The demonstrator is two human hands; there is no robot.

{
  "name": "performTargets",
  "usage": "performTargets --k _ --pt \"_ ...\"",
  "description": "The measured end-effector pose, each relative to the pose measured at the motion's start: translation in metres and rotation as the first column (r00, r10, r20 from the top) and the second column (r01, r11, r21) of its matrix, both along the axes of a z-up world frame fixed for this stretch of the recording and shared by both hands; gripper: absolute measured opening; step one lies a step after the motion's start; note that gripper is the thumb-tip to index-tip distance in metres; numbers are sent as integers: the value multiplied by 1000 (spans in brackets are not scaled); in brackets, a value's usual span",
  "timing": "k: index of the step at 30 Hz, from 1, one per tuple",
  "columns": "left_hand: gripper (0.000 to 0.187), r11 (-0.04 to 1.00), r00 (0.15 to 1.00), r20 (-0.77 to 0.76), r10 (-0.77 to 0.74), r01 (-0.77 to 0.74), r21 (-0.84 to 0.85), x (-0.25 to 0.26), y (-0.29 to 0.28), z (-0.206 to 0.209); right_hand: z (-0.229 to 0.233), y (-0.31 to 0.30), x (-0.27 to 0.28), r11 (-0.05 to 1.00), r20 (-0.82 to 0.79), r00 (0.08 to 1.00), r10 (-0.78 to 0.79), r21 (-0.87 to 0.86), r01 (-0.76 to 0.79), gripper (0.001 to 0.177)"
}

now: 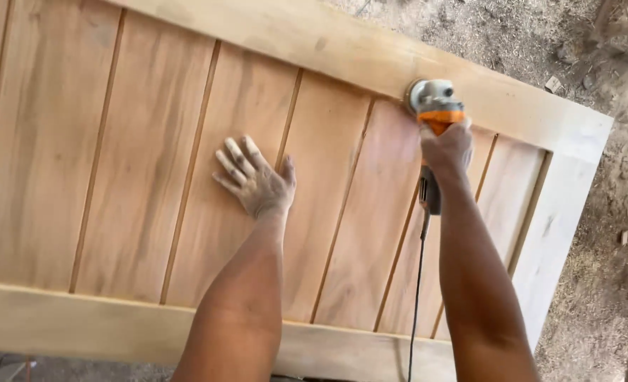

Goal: The recorder is sanding a wooden door using an electric power sander.

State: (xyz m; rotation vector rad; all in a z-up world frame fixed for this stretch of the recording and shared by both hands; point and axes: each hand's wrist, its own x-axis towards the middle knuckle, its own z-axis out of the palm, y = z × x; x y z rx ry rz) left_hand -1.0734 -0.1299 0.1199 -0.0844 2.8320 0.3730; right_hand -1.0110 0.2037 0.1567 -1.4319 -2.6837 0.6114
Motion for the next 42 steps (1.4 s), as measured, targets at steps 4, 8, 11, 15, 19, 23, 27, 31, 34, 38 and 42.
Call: performTargets --k 4,8,11,15,19,23,27,31,34,38,42 --pt "102 1000 1000 21 -8 9 -26 -3 2 -4 8 -25 -23 1000 22 1000 21 2 -21 71" --pt "101 999 1000 4 -30 30 -40 7 -1 -5 25 -33 -32 1000 18 1000 24 -18 -23 69" --pt "100 999 999 -28 -38 37 -38 -7 6 -9 36 -11 -54 989 -42 989 141 46 -139 70" --pt "102 999 1000 29 -10 11 -49 -3 0 -6 64 16 -95 822 22 832 555 143 -552 79" --pt "102 1000 999 40 4 -3 -24 3 -3 -6 77 29 -138 578 227 624 748 239 -780 71" --pt "101 1000 1000 27 7 -7 -20 -5 2 -9 54 0 -165 591 205 648 733 278 -757 71" --pt "101 999 999 46 -25 27 -34 -1 -4 -10 28 -33 -146 949 -98 964 248 -175 -262 66" --pt "101 999 998 56 -17 19 -30 -10 3 -4 30 -44 -130 938 -66 938 339 -50 -343 70" --pt "101 999 997 78 -22 25 -29 -3 -3 -2 29 -63 -110 942 76 939 336 -28 -335 72" --pt "101 999 998 49 -28 29 -27 -5 3 -6 18 -62 -96 952 89 948 305 -41 -303 67" --pt "101 999 999 35 -25 26 -33 -3 0 -12 13 -49 -65 957 128 948 291 -40 -289 68"
